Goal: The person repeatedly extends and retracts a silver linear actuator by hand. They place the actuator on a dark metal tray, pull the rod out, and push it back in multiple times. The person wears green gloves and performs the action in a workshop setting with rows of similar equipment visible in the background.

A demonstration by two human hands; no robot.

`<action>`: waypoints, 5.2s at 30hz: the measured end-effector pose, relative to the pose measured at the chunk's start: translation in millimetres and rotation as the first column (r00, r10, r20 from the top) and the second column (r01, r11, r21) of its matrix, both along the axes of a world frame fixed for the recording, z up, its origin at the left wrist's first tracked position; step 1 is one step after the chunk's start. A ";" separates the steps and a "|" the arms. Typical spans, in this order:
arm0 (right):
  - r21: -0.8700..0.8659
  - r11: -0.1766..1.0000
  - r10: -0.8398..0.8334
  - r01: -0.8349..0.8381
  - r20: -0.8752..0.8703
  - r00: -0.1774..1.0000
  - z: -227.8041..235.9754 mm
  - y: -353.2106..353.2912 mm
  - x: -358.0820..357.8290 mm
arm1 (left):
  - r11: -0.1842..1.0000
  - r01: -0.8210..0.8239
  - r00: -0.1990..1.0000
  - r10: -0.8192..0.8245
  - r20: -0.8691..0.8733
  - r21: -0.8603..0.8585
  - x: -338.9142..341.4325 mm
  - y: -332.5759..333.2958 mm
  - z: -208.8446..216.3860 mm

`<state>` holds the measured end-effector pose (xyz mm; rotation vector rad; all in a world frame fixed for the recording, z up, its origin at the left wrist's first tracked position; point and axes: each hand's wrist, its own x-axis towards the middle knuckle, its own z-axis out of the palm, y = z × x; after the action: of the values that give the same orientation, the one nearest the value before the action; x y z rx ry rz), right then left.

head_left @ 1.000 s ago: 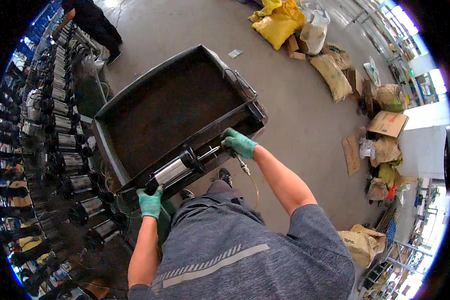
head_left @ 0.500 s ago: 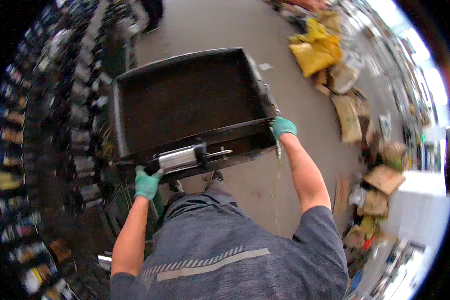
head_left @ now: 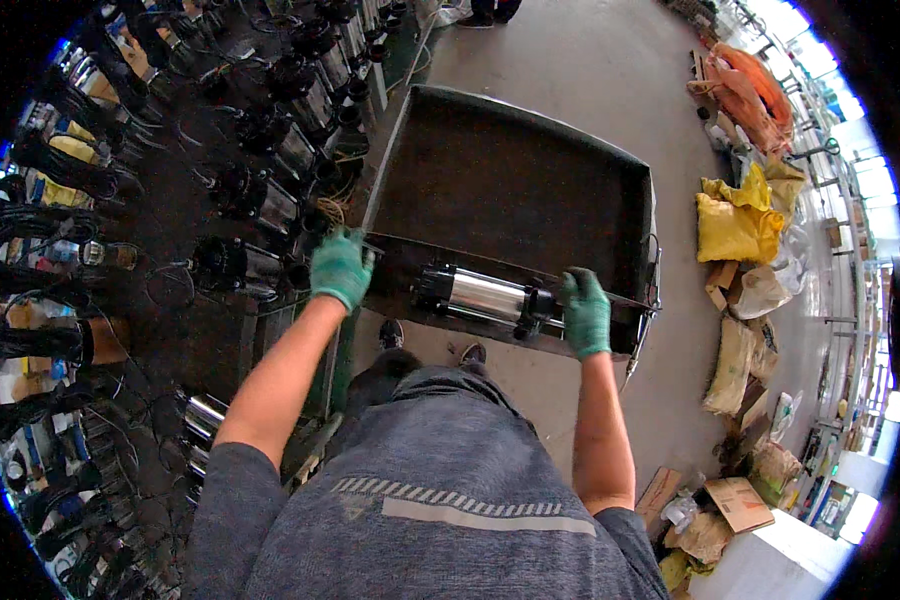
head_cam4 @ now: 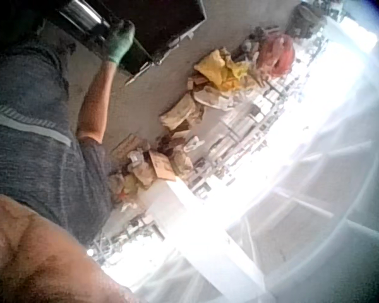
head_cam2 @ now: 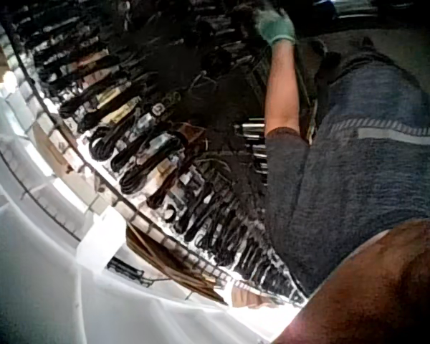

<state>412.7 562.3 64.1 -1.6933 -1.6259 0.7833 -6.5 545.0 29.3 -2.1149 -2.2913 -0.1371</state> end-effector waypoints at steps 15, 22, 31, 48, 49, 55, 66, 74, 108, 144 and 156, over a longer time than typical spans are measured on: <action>0.142 0.987 0.002 -0.081 0.488 0.873 -5.8 -3.1 -74.9 | 0.834 -0.200 0.481 0.542 0.690 -0.515 -63.3 31.8 -43.2; 0.142 0.985 0.018 -0.103 0.502 0.865 -9.0 2.7 -81.9 | 0.950 -0.199 0.649 0.312 0.694 -0.240 -75.1 27.3 -93.6; 0.150 0.985 -0.001 -0.089 0.512 0.859 -4.7 1.2 -80.4 | 0.994 0.025 0.228 0.098 0.969 -0.106 -59.1 -21.2 -38.0; 0.151 0.987 -0.037 -0.048 0.516 0.856 -6.0 1.7 -80.5 | 0.626 0.246 0.164 0.726 0.668 -0.740 -38.1 7.0 -25.0; 0.152 0.987 -0.038 -0.048 0.519 0.854 -7.2 2.1 -80.5 | 0.618 0.268 0.134 0.735 0.664 -0.739 -39.5 8.8 -23.6; 0.139 0.989 -0.024 -0.059 0.526 0.850 -4.9 3.0 -82.2 | 0.896 0.359 0.459 0.076 0.885 -0.263 -40.8 -1.7 -57.3; 0.156 0.985 -0.027 -0.073 0.560 0.828 -8.4 6.5 -79.1 | 0.815 0.489 -0.055 0.385 0.921 -0.311 -47.6 -0.3 -49.9; 0.190 0.979 -0.035 -0.080 0.534 0.845 -6.6 4.7 -85.3 | 0.884 0.270 0.520 0.201 0.831 -0.382 -35.9 -3.4 -45.8; 0.193 0.981 -0.072 -0.033 0.514 0.855 -7.1 2.4 -76.0 | 0.867 0.423 0.884 -0.332 0.328 -0.263 -36.3 11.8 -40.8; 0.231 0.972 -0.084 -0.035 0.487 0.869 -8.1 1.5 -76.3 | 0.806 0.541 0.327 0.061 0.943 -0.240 -52.8 11.9 -36.9; 0.192 0.981 -0.063 -0.040 0.500 0.864 -2.3 -0.1 -76.4 | 0.901 0.425 0.811 -0.340 0.476 -0.081 -47.8 -1.1 -60.5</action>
<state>336.3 562.2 61.8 -1.8567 -1.9578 0.1542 -54.3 544.0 -31.2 -2.8966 -2.0950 -0.4931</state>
